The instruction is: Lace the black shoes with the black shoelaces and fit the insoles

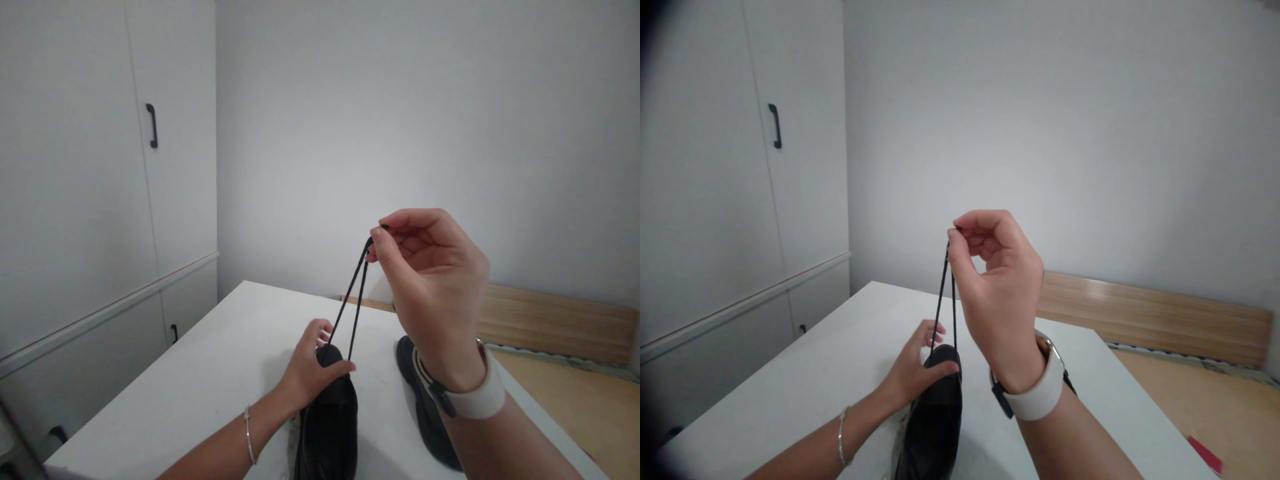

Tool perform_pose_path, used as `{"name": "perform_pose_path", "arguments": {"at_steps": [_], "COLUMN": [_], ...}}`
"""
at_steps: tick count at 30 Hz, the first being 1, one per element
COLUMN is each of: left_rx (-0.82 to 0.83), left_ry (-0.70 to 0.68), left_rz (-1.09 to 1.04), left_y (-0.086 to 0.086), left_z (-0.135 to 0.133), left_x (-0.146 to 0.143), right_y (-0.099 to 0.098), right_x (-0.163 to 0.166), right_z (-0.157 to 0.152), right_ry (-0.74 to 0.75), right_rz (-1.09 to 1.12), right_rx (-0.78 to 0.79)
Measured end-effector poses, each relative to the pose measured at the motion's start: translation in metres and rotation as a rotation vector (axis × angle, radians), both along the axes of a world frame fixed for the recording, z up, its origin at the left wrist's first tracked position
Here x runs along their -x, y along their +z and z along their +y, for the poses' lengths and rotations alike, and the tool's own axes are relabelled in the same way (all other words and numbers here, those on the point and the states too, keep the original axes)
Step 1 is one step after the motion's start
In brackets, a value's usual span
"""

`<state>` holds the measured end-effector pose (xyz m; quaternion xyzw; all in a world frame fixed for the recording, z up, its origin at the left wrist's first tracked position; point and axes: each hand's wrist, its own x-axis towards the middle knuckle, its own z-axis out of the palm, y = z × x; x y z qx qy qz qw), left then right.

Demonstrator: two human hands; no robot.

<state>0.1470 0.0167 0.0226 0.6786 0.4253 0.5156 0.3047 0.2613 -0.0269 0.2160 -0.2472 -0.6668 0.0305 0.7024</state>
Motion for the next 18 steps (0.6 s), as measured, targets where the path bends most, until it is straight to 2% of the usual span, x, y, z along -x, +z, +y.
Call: {"name": "perform_pose_path", "arguments": {"at_steps": [1,2,3,5,7,9,11,13,16,18], "left_rx": [-0.087,-0.293,-0.481,-0.702,-0.782,-0.798,-0.754,-0.665,-0.497,-0.36], "left_ry": [0.074,0.165,0.197,0.185,0.158,0.155,0.132,0.062,-0.085,-0.196], "left_rz": [-0.036,-0.073,-0.063,0.024,0.125,0.169,0.159,0.112,-0.037,-0.23], "left_y": [0.016,0.034,0.053,0.091,0.122,0.144,0.156,0.161,0.159,0.152], "left_z": [-0.006,-0.013,-0.02,-0.029,-0.033,-0.033,-0.032,-0.031,-0.026,-0.02], "left_x": [0.003,0.005,0.007,0.008,0.004,-0.001,-0.005,-0.006,0.002,0.015], "right_y": [-0.001,-0.001,-0.002,-0.002,-0.002,-0.002,-0.002,-0.003,-0.008,-0.015], "right_x": [-0.003,-0.005,-0.007,-0.007,-0.005,-0.003,-0.004,-0.008,-0.023,-0.038], "right_z": [0.002,0.003,0.003,0.003,-0.001,-0.005,-0.007,-0.006,0.003,0.01], "right_ry": [-0.018,-0.028,-0.031,-0.026,-0.01,0.002,0.009,0.031,0.095,0.174], "right_rz": [0.002,0.004,0.006,0.004,-0.003,-0.012,-0.007,0.013,0.119,0.257], "right_rx": [0.006,0.011,0.016,0.023,0.035,0.046,0.055,0.082,0.138,0.175]}}
